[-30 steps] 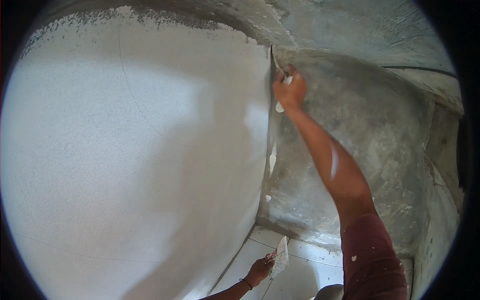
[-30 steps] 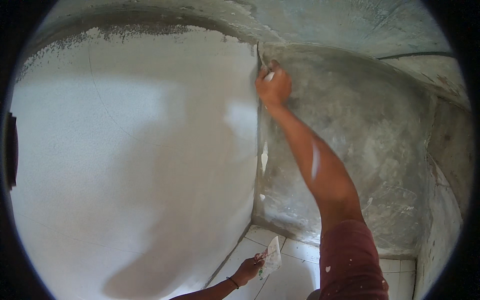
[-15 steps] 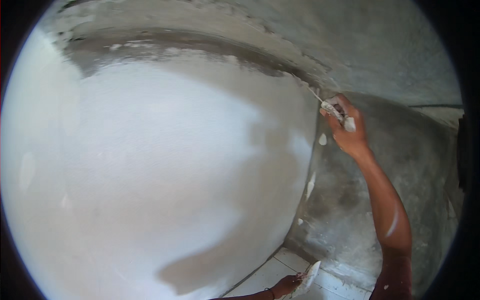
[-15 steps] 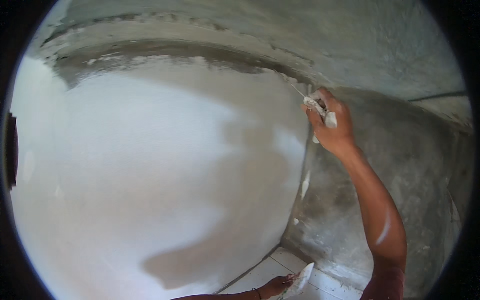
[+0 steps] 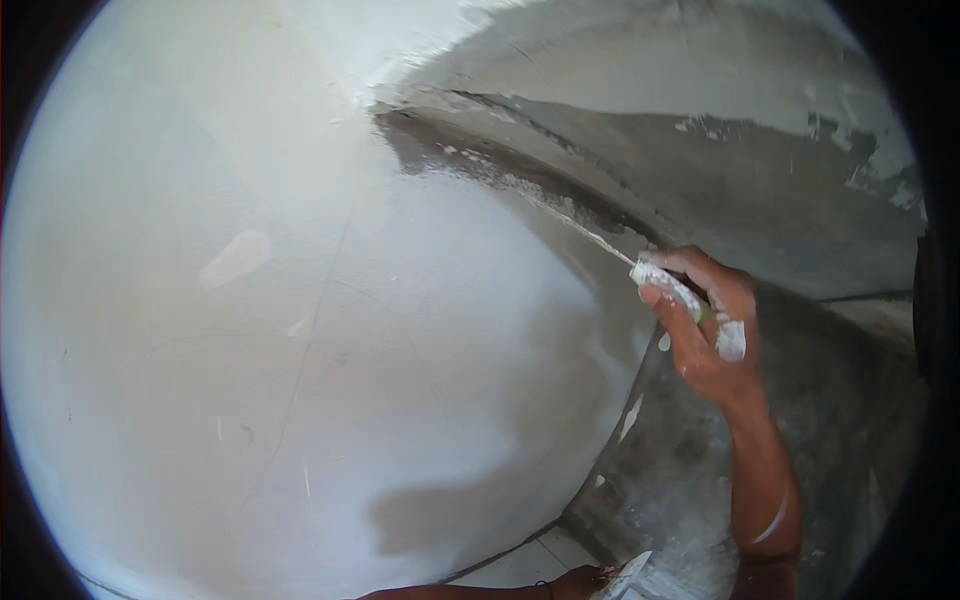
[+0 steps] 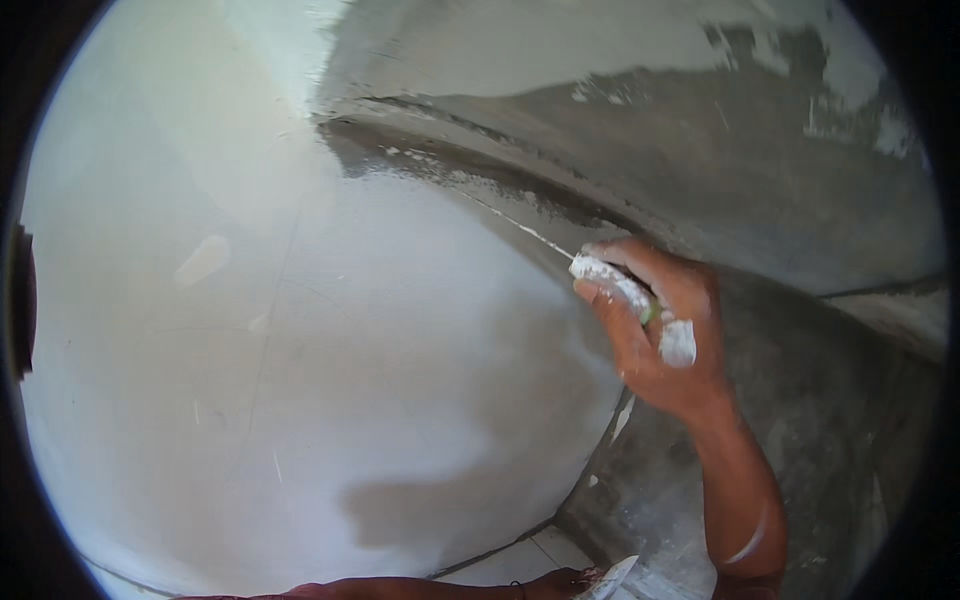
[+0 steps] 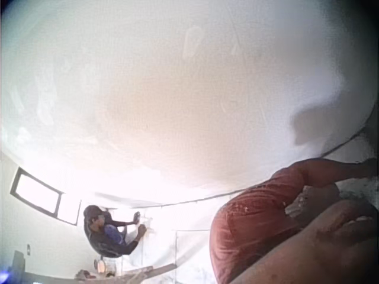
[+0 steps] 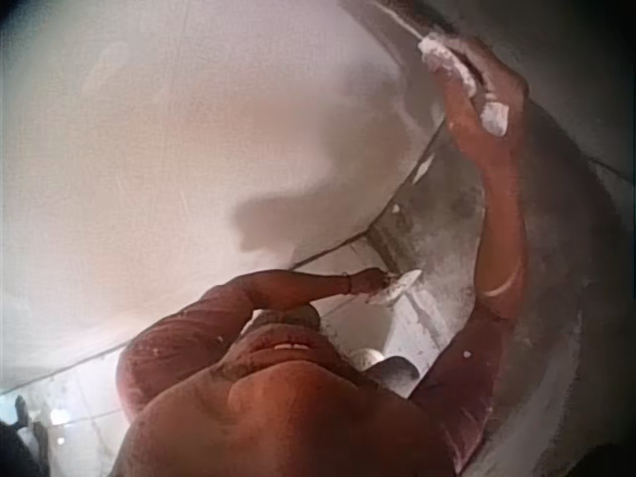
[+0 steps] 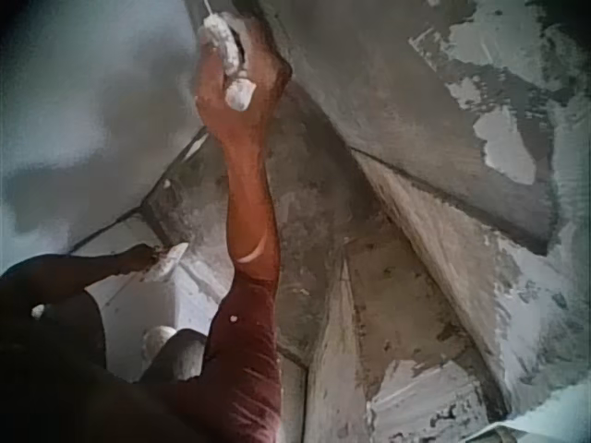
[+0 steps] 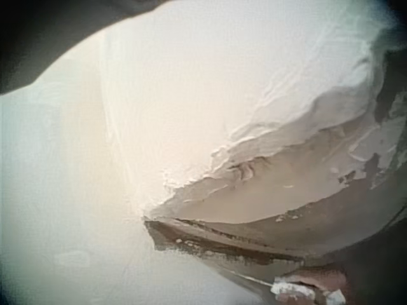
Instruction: The person applies and smooths wall putty on an interior wall using a putty knife.
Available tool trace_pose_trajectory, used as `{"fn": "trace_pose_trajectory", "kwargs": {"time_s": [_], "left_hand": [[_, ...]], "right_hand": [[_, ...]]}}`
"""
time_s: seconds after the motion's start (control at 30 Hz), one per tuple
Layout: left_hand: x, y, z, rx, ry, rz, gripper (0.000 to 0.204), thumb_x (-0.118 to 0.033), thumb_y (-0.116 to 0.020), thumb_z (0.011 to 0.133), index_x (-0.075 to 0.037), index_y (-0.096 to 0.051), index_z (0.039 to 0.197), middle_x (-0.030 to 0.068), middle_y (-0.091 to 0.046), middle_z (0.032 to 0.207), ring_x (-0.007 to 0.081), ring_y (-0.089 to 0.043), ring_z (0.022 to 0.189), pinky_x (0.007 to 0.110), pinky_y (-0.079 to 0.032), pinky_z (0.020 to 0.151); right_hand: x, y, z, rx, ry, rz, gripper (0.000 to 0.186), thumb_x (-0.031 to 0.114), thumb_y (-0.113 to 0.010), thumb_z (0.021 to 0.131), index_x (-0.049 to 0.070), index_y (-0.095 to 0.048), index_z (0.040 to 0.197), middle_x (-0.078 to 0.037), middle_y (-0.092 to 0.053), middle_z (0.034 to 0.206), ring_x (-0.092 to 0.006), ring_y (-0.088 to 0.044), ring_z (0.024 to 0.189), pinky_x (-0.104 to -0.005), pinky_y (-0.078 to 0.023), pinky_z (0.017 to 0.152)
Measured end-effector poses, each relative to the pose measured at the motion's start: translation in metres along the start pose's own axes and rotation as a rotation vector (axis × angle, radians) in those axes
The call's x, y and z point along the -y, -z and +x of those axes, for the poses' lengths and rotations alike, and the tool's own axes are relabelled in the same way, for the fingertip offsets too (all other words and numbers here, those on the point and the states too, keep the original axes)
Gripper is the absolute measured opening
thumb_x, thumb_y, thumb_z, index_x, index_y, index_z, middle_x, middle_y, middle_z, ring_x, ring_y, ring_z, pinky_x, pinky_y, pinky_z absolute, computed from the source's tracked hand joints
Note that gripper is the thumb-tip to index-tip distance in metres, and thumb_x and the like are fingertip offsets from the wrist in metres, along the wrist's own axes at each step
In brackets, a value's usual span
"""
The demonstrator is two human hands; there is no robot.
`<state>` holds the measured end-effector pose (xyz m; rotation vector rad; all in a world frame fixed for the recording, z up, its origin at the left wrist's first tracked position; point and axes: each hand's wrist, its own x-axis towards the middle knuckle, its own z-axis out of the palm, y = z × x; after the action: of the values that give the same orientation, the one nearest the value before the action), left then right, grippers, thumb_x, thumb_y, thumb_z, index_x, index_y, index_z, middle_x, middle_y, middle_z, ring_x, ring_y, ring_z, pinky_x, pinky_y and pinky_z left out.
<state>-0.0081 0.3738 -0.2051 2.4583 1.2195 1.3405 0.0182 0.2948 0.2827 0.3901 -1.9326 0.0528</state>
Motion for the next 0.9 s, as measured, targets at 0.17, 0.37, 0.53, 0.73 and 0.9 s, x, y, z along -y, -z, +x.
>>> {"fn": "trace_pose_trajectory", "kwargs": {"time_s": [0.17, 0.37, 0.53, 0.73, 0.9], "left_hand": [[-0.012, 0.012, 0.001, 0.251, 0.801, -0.440, 0.051, -0.012, -0.048, 0.102, -0.009, -0.046, 0.153, 0.0155, -0.073, 0.102, 0.0239, -0.072, 0.072, 0.039, -0.060, 0.071], [-0.017, 0.010, 0.002, 0.275, 0.720, -0.324, 0.050, -0.013, -0.045, 0.106, -0.008, -0.041, 0.156, 0.0145, -0.072, 0.102, 0.0256, -0.068, 0.073, 0.040, -0.061, 0.072], [-0.004, -0.002, 0.011, 0.324, 0.526, -0.141, 0.053, -0.028, -0.038, 0.105, -0.010, -0.041, 0.155, 0.0169, -0.046, 0.156, 0.0349, -0.047, 0.140, 0.042, -0.037, 0.117], [0.003, -0.026, 0.013, 0.504, 0.596, -0.067, 0.054, -0.028, -0.036, 0.105, -0.012, -0.040, 0.156, 0.0150, -0.045, 0.157, 0.0303, -0.043, 0.144, 0.040, -0.034, 0.120], [0.010, -0.037, 0.008, 0.424, 0.407, 0.101, 0.053, -0.028, -0.036, 0.105, -0.011, -0.041, 0.155, 0.0126, -0.046, 0.157, 0.0280, -0.042, 0.145, 0.038, -0.035, 0.120]], "right_hand": [[0.039, -0.004, 0.008, -0.032, 0.191, -0.082, 0.019, -0.005, -0.071, 0.082, -0.006, -0.069, 0.102, -0.016, -0.072, 0.082, -0.0194, -0.069, 0.069, -0.0301, -0.053, 0.063], [0.097, 0.009, 0.025, -0.088, 0.417, -0.263, 0.021, -0.006, -0.069, 0.083, -0.007, -0.070, 0.104, -0.018, -0.074, 0.088, -0.0243, -0.072, 0.073, -0.0318, -0.055, 0.071], [0.103, -0.001, 0.030, -0.078, 0.254, -0.352, 0.017, -0.005, -0.069, 0.084, -0.007, -0.070, 0.101, -0.019, -0.072, 0.084, -0.0255, -0.072, 0.071, -0.0322, -0.055, 0.068], [0.115, -0.009, 0.036, -0.107, 0.442, -0.337, 0.016, -0.004, -0.069, 0.083, -0.005, -0.071, 0.099, -0.020, -0.070, 0.081, -0.0307, -0.070, 0.067, -0.0359, -0.054, 0.061], [0.110, -0.041, 0.064, -0.104, 0.509, -0.435, 0.009, 0.004, -0.069, 0.085, 0.003, -0.062, 0.079, -0.014, -0.061, 0.068, -0.0307, -0.063, 0.056, -0.0418, -0.049, 0.051]]}}
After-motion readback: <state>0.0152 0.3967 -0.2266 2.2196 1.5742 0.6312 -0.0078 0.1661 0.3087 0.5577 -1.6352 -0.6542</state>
